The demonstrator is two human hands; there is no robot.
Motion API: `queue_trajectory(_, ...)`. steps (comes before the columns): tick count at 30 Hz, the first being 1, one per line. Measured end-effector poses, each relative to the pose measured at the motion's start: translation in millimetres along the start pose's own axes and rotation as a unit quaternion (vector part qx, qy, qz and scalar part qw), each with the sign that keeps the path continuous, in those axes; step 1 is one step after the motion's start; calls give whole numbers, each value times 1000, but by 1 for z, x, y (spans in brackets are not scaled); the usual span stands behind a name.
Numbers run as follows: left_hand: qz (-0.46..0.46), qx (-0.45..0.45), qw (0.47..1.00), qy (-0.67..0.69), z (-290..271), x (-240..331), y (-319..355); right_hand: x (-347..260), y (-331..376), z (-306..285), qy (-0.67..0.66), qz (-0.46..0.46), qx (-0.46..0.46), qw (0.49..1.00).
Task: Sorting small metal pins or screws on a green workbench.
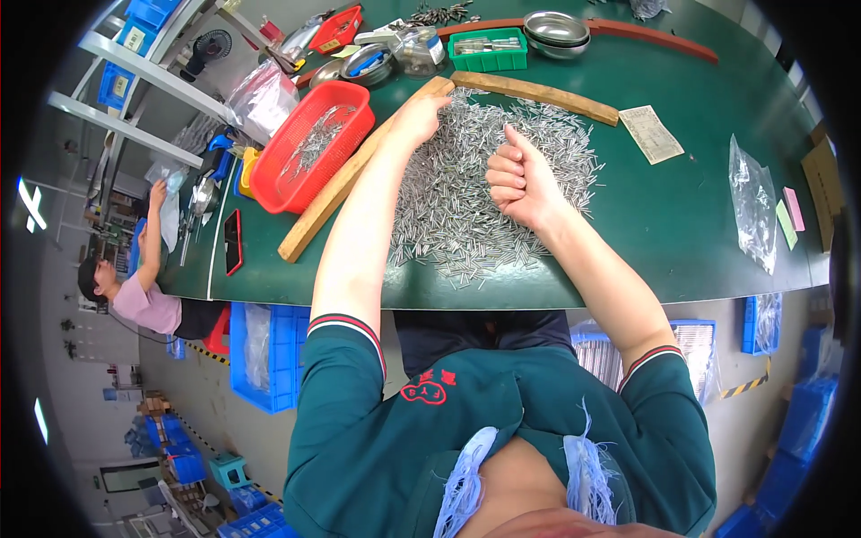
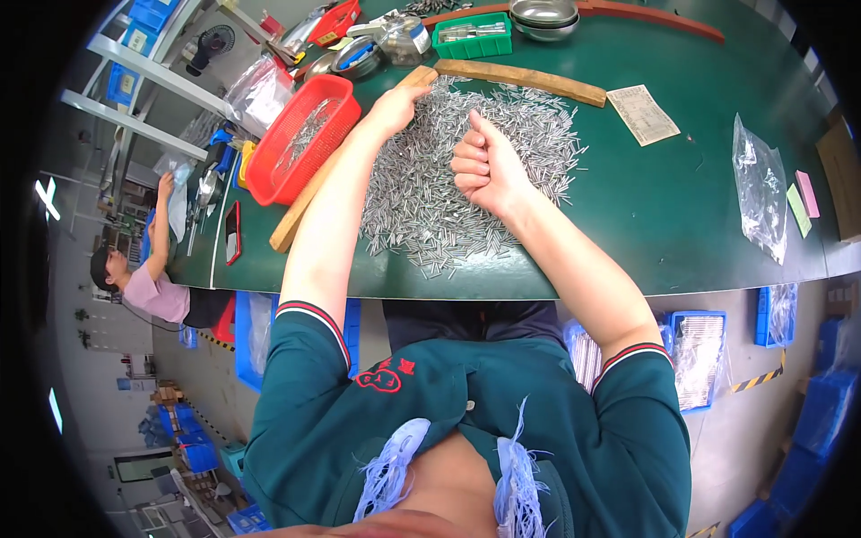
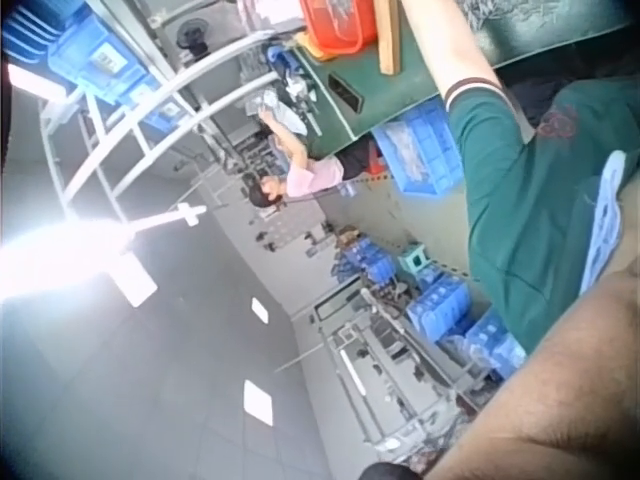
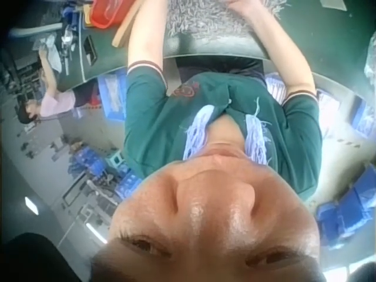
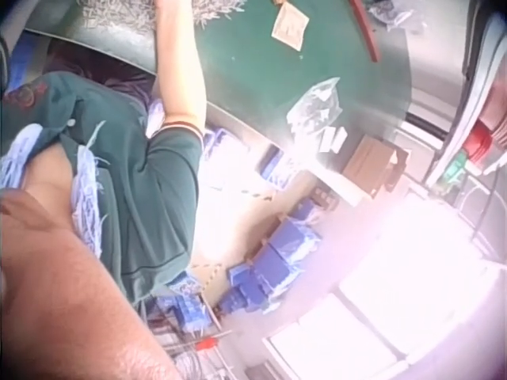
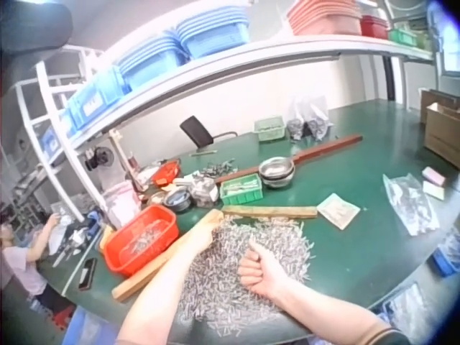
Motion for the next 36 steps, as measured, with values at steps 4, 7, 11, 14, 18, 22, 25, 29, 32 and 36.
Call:
queue_trajectory(4,-51,-66,995,-63,7,11,-1,2,1,-2,25,-5,13,1000)
queue_trajectory(7,-60,-87,993,-52,1,-9,0,3,1,0,17,-2,12,1000)
queue_trajectory(11,-141,-248,954,95,-19,-27,15,3,1,1,25,-3,8,1000)
queue_trajectory(14,-188,-299,922,160,-23,-27,27,5,0,3,32,0,15,999)
queue_trajectory(18,-225,-321,885,254,-24,-10,34,6,-1,-1,31,4,0,1000)
queue_trajectory(22,-231,-334,871,275,-21,4,39,8,-1,-2,33,6,-6,999)
queue_trajectory(25,-215,-330,868,301,-17,4,42,8,-1,0,27,11,-8,1000)
queue_trajectory(29,-207,-304,828,424,-18,2,44,9,-3,0,27,10,-3,1000)
queue_trajectory(32,-203,-294,794,492,-29,11,39,6,1,0,21,3,11,1000)
queue_trajectory(36,-180,-241,777,553,-43,13,42,5,-1,-1,46,-13,36,998)
Point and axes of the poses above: each hand's wrist, its own y-axis away from the middle knuckle, its own z-axis out of the palm, x = y × z, the point moved 2 cm from there along -y, towards the middle knuckle, and after that the axes turned 6 degrees about y, right-handed, at the moved point
